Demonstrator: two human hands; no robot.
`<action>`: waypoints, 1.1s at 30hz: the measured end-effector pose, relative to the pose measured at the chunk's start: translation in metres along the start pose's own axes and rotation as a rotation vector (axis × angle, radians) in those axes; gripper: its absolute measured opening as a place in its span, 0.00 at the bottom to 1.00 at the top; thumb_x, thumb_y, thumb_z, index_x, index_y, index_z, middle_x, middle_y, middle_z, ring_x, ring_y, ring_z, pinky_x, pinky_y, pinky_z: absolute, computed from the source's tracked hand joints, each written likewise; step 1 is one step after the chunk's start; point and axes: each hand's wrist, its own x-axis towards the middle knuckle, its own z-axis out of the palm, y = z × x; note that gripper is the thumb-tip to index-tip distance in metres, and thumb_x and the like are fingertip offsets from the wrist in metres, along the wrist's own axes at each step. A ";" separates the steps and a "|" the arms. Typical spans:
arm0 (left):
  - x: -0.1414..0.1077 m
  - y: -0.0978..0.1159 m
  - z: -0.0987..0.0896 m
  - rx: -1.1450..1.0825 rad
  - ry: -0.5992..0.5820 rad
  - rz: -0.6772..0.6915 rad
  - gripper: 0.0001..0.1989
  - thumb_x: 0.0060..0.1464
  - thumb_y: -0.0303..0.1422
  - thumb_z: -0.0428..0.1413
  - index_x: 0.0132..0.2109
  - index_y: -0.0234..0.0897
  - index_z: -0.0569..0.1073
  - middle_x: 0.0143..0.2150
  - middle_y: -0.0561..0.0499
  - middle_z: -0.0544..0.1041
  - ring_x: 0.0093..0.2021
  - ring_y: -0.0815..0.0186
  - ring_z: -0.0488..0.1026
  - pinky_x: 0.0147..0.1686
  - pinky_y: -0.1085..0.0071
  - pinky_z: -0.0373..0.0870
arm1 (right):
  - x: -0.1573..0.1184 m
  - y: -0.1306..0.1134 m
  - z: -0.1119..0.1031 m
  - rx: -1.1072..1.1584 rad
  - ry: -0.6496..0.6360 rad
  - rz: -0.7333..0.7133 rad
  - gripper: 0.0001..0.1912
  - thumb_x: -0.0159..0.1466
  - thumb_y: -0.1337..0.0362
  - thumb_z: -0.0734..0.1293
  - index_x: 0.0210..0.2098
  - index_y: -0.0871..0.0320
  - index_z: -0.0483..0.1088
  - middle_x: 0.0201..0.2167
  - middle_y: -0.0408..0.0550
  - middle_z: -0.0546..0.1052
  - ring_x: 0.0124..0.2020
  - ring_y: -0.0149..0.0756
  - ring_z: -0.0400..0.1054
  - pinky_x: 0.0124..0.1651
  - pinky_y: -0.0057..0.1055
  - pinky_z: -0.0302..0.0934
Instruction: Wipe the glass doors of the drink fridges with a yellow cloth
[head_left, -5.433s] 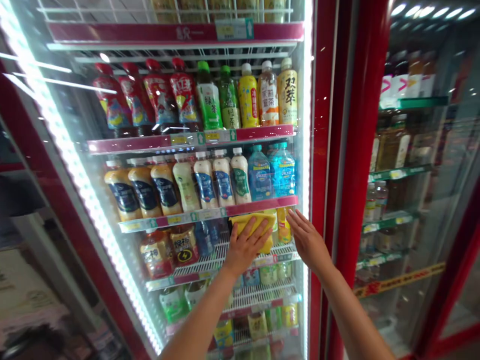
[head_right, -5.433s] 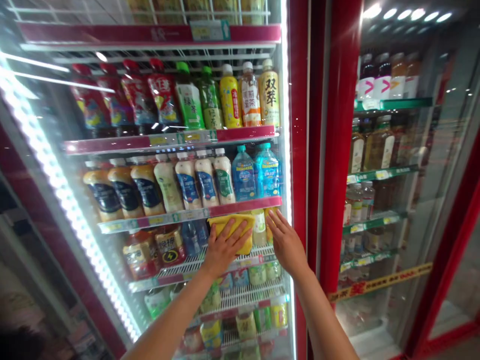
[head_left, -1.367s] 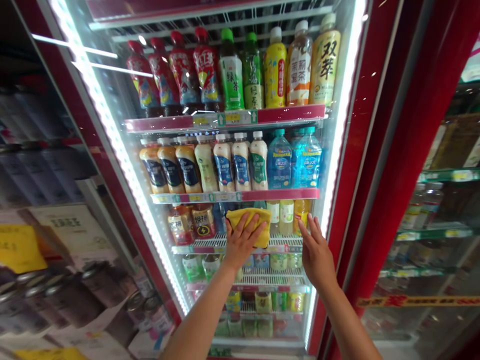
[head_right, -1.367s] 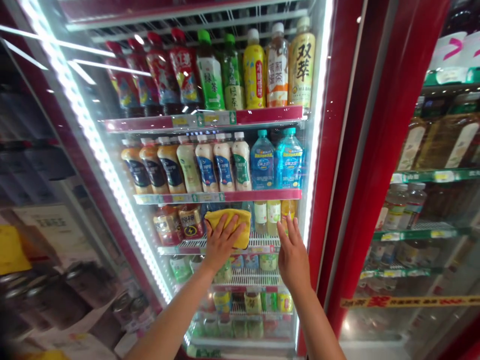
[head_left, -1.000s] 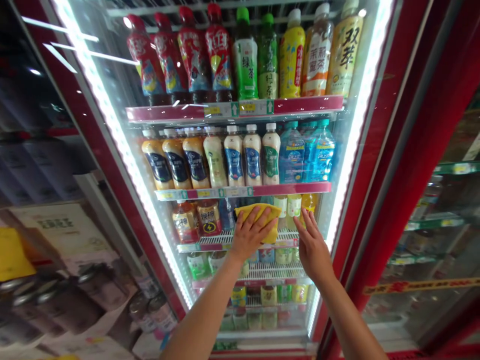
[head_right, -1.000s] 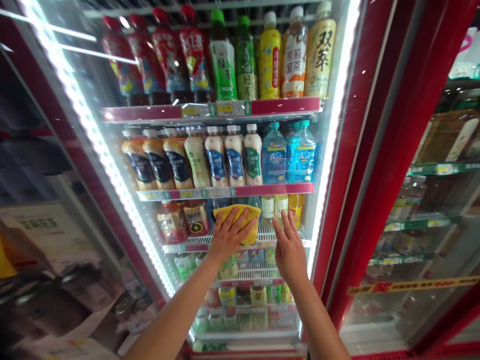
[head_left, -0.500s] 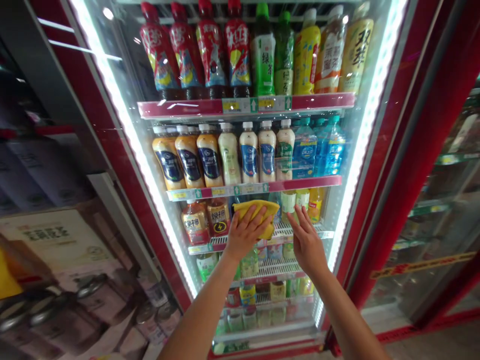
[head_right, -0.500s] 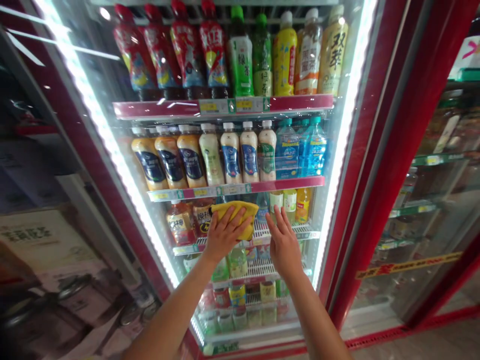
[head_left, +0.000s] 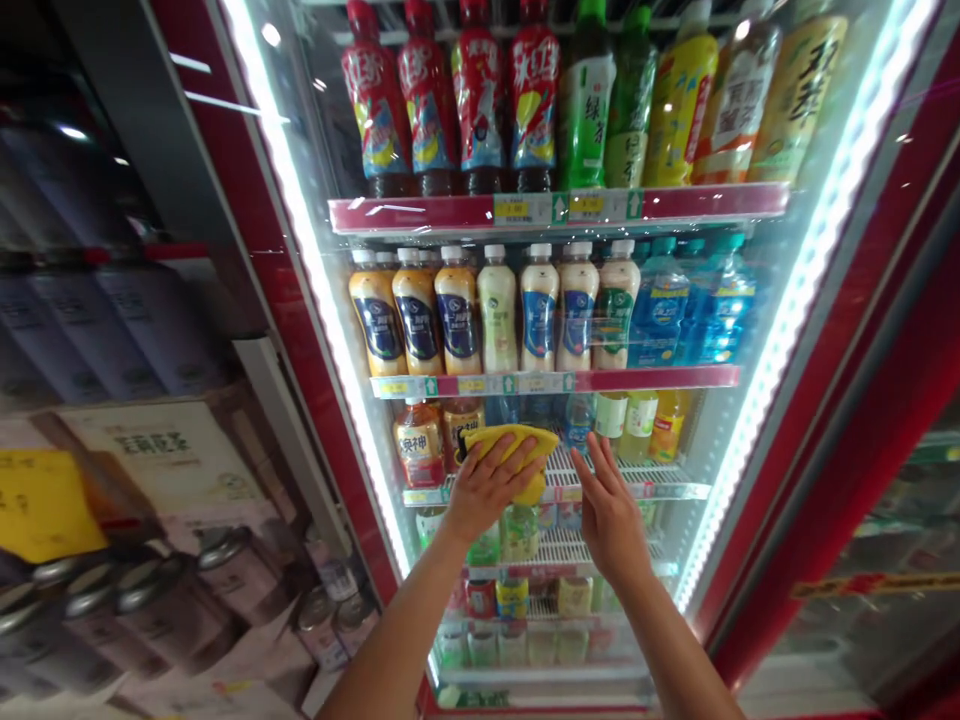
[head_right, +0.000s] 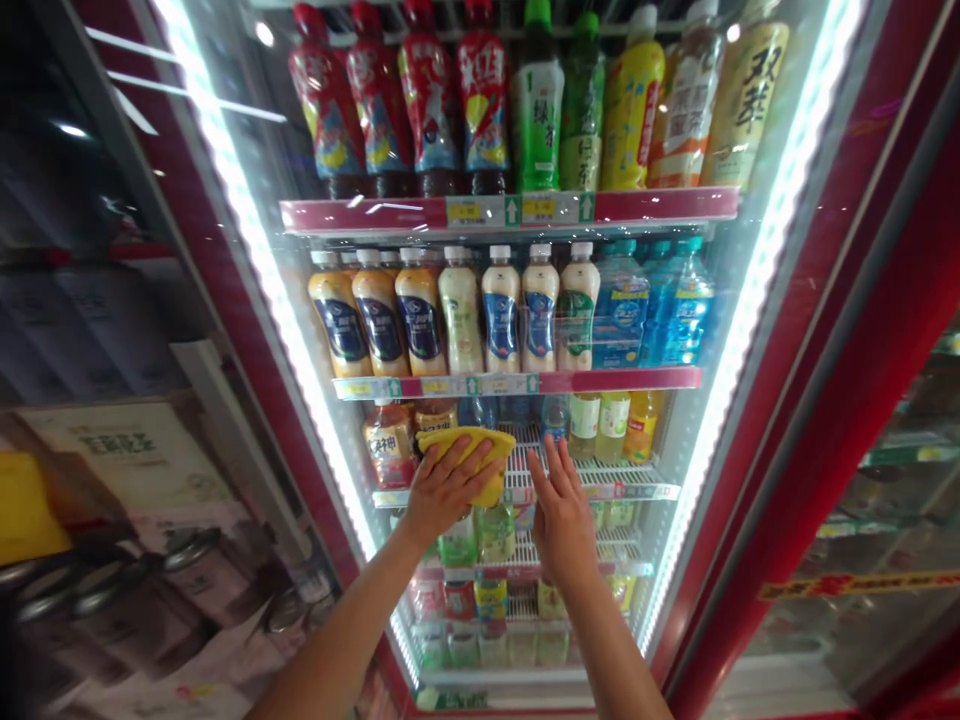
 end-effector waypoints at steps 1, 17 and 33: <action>0.002 -0.008 -0.003 0.004 -0.008 -0.028 0.26 0.62 0.30 0.58 0.66 0.53 0.70 0.76 0.58 0.58 0.79 0.58 0.41 0.76 0.50 0.31 | 0.001 -0.001 0.000 0.015 0.005 0.004 0.44 0.68 0.80 0.55 0.75 0.36 0.44 0.76 0.44 0.52 0.76 0.48 0.44 0.68 0.60 0.62; -0.066 -0.010 -0.025 0.107 -0.121 -0.415 0.26 0.59 0.35 0.64 0.64 0.46 0.72 0.75 0.48 0.61 0.79 0.50 0.38 0.76 0.42 0.34 | -0.015 -0.005 0.019 0.147 0.049 -0.141 0.40 0.68 0.77 0.59 0.73 0.39 0.53 0.74 0.44 0.59 0.74 0.55 0.51 0.67 0.65 0.61; -0.132 -0.053 -0.044 0.096 -0.205 -0.691 0.40 0.56 0.26 0.62 0.73 0.43 0.60 0.78 0.41 0.48 0.78 0.46 0.36 0.72 0.39 0.53 | 0.005 -0.066 0.041 0.083 0.076 -0.199 0.40 0.68 0.77 0.59 0.74 0.38 0.51 0.74 0.43 0.59 0.74 0.52 0.52 0.67 0.62 0.63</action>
